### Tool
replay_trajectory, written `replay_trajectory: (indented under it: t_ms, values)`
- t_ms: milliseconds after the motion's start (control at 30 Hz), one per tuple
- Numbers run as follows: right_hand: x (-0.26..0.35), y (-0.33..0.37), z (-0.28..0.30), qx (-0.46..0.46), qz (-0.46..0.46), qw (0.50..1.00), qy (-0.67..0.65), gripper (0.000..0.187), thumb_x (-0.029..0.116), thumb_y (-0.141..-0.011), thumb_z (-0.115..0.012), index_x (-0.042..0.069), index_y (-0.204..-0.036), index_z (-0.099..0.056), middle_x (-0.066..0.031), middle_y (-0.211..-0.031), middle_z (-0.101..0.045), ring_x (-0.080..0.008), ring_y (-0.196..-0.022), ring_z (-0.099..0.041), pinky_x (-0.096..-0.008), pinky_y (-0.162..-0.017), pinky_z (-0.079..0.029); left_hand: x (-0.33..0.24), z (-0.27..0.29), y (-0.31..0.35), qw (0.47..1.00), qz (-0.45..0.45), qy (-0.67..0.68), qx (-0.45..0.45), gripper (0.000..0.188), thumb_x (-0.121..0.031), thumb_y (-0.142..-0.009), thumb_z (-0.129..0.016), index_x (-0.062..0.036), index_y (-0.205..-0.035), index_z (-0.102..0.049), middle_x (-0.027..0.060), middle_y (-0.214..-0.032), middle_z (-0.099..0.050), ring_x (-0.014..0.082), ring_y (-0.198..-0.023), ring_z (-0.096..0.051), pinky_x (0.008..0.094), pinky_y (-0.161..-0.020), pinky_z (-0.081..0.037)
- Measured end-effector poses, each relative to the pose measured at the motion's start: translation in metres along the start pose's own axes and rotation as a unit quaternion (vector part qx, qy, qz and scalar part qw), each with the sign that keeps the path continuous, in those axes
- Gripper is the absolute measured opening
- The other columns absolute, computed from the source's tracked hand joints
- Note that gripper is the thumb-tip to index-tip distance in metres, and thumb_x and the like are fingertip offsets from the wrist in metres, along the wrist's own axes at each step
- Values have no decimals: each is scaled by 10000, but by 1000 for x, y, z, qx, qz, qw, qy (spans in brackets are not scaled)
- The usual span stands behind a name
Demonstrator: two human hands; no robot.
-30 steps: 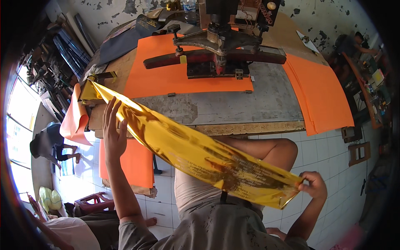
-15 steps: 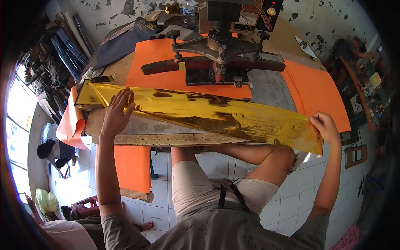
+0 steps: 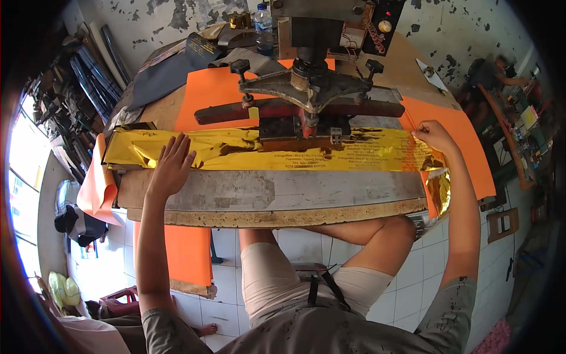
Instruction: The person places orange sheets onto a work surface, aligns a gold foil strip over each, and operates a manual press to apply a stamp. They then remove the foil strip to reveal the results.
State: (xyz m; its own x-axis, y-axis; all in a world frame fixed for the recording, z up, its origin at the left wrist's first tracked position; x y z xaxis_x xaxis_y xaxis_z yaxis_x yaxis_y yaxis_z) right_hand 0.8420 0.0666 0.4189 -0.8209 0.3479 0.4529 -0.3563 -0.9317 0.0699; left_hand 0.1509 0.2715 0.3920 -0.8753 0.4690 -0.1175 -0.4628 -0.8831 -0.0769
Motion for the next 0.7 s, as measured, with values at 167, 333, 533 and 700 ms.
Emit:
replay_trajectory:
  t_ms: [167,333,533,700]
  values:
    - [-8,-36,-6,-11,-3,1000,-27,237,219,-964,-752,-3,-895,-706,-2,-683,-615,-81,-610,-522,-293,-582,-407,0,-6,-10,1000,16,5,1,676,-492,-1098,-297,-42,-1602,-328,155,-1695,-251,356,-1572,-196,486,-1280,-159]
    - [-3,-44,-2,-4,-40,999,-4,262,274,-950,-765,13,-955,-747,-57,-827,-725,-128,-732,-642,-323,-702,-489,-6,-4,-16,1000,28,5,8,675,-489,-1101,-285,-46,-1610,-313,148,-1705,-223,348,-1581,-165,480,-1283,-149]
    - [-10,-45,-5,-22,-14,999,-30,198,200,-948,-755,6,-921,-721,-13,-738,-657,-88,-664,-568,-302,-621,-439,-8,-5,-21,1000,28,7,4,668,-480,-1102,-281,-50,-1612,-311,142,-1709,-214,345,-1584,-158,476,-1284,-145]
    - [-19,-46,-3,-3,-21,998,-55,239,247,-928,-784,15,-937,-731,-37,-827,-726,-109,-730,-634,-287,-684,-483,-8,-8,-24,1000,22,15,4,659,-476,-1103,-280,-53,-1605,-335,128,-1714,-208,340,-1586,-152,483,-1282,-146]
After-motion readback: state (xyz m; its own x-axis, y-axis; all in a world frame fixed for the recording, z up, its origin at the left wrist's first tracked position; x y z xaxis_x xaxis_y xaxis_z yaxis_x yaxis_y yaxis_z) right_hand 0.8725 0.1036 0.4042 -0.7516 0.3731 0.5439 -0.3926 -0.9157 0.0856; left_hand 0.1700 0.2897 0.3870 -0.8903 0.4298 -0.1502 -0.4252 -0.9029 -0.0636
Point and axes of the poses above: each hand's wrist, its own y-axis away from the middle knuckle, its own z-axis out of the back of the hand, x = y × z, the point moved 1 cm from there along -y, towards the middle knuckle
